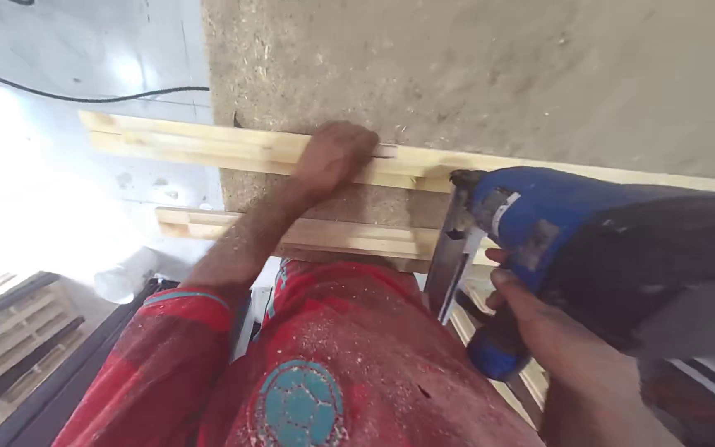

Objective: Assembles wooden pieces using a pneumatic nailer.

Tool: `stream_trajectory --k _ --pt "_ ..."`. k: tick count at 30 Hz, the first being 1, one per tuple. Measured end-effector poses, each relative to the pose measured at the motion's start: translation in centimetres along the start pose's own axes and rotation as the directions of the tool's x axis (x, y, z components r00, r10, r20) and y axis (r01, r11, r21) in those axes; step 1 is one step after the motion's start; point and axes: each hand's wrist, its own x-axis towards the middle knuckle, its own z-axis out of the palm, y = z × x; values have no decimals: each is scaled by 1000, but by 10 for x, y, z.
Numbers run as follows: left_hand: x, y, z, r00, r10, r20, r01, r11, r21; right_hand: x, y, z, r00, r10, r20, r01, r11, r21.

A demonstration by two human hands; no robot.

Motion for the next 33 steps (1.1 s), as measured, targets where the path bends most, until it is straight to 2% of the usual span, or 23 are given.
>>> stream_trajectory --k 4,8,11,14,17,19,24,28,33 --pt "-61 -56 -61 978 -188 86 184 981 60 9 15 -15 998 -34 55 30 997 74" --pt "-109 -93 -98 947 -321 14 319 945 73 12 22 -22 996 -8 88 2 998 70" --pt "-106 -92 -98 928 -369 42 368 929 48 5 -11 -14 999 27 40 -29 997 68" --pt "-101 -92 -93 915 -402 30 401 915 46 12 25 -25 994 -6 105 1 999 42" --pt "-98 -95 -95 903 -426 51 425 905 21 11 27 -21 997 -18 76 12 997 78" --pt "-98 -98 -96 905 -422 54 422 907 8 5 22 -9 999 -35 32 30 992 125" --pt "-108 -116 -88 952 -305 -33 305 952 -27 -30 7 41 995 -10 -95 26 987 160" --pt "-110 -119 -89 960 -278 -20 277 960 -28 -60 -26 87 997 -2 -78 11 994 108" --pt "-113 -127 -88 972 -234 -32 232 971 -57 -61 -55 144 998 -7 -70 8 1000 28"
